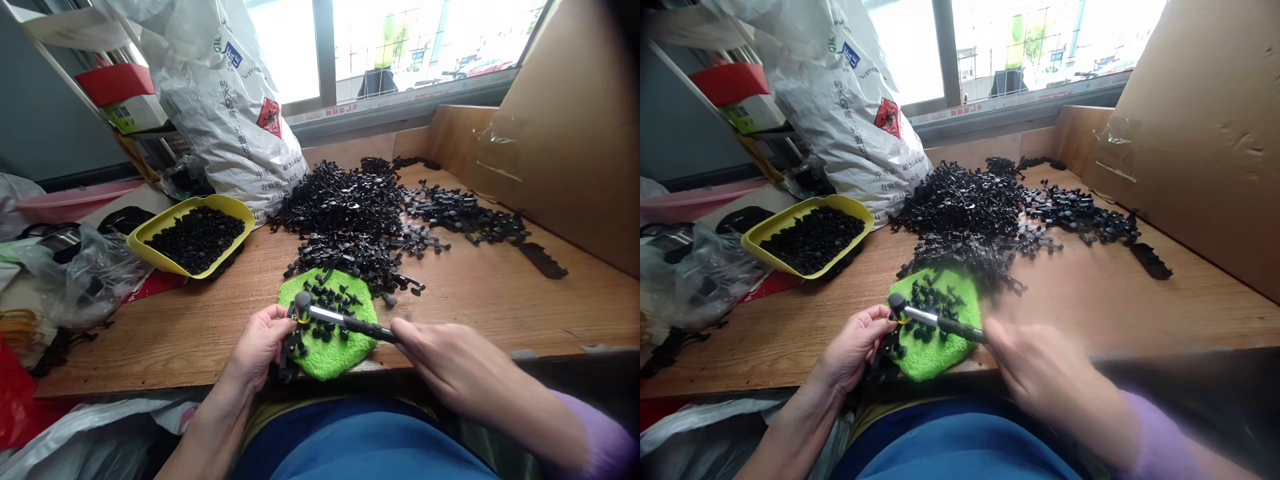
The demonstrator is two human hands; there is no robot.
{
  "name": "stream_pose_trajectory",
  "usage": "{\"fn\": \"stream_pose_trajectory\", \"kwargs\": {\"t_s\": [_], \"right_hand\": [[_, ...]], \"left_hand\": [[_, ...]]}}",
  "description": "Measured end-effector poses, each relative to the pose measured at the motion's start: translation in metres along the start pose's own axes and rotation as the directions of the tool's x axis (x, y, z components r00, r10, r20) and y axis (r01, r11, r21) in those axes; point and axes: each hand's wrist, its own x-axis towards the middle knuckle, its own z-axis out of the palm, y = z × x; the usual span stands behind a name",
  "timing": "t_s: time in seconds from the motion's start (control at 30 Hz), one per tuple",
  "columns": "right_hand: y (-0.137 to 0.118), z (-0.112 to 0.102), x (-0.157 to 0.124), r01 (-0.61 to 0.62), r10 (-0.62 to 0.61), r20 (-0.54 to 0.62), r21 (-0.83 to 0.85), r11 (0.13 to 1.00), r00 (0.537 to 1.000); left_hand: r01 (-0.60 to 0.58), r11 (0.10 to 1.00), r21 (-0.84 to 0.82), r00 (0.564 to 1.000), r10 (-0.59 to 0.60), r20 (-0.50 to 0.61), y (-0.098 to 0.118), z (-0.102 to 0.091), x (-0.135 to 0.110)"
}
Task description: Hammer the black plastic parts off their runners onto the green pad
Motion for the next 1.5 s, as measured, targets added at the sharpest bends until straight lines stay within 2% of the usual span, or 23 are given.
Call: {"fn": "stream_pose_trajectory", "kwargs": {"t_s": [0.1, 0.23, 0.33, 0.63, 0.93, 1.1, 1.23, 1.27, 1.4, 1.43, 1.5], "right_hand": [[0.0, -0.003, 0.002, 0.018, -0.018, 0.005, 0.011, 1.0, 1.0], [0.0, -0.014, 0.003, 0.083, -0.056, -0.163, 0.165, 0.983, 0.985], [0.003, -0.016, 0.001, 0.085, -0.039, -0.207, 0.218, 0.972, 0.978], [0.01, 0.004, -0.004, 0.033, 0.013, -0.165, 0.271, 0.962, 0.986], [0.016, 0.019, -0.006, -0.009, 0.034, -0.093, 0.252, 0.968, 0.995], [0.01, 0.009, -0.003, -0.025, 0.034, -0.046, 0.181, 0.983, 0.998], [0.004, -0.008, 0.001, 0.068, -0.035, -0.179, 0.184, 0.981, 0.983], [0.004, -0.009, 0.001, 0.066, -0.035, -0.183, 0.165, 0.984, 0.982], [0.006, -0.007, 0.002, 0.004, -0.004, -0.007, -0.003, 1.0, 1.0], [0.006, -0.007, 0.002, 0.011, -0.011, 0.002, -0.02, 1.0, 1.0], [0.007, -0.006, 0.001, 0.049, -0.047, -0.069, 0.023, 0.999, 0.997]], "left_hand": [[-0.004, 1.0, -0.012, 1.0, 0.004, 0.005, 0.0, 0.0, 0.0], [0.031, 0.993, -0.111, 0.999, -0.026, 0.042, 0.0, -0.002, -0.002], [0.045, 0.983, -0.178, 0.997, -0.033, 0.071, 0.0, -0.005, -0.004], [0.061, 0.985, -0.162, 0.997, -0.051, 0.066, 0.002, -0.003, -0.005], [0.071, 0.993, -0.09, 0.996, -0.065, 0.064, 0.003, -0.002, -0.003], [0.038, 0.999, 0.016, 0.999, -0.039, 0.031, 0.0, -0.003, 0.0], [0.023, 0.999, 0.034, 1.0, -0.023, 0.014, 0.0, -0.003, 0.001], [0.023, 0.999, 0.037, 1.0, -0.023, 0.014, 0.001, -0.003, 0.001], [0.03, 0.997, 0.069, 0.999, -0.031, 0.008, 0.005, -0.001, 0.001], [0.03, 0.997, 0.073, 1.0, -0.031, 0.005, 0.006, 0.0, 0.001], [0.031, 0.997, 0.074, 1.0, -0.031, 0.001, 0.006, 0.001, 0.001]]}}
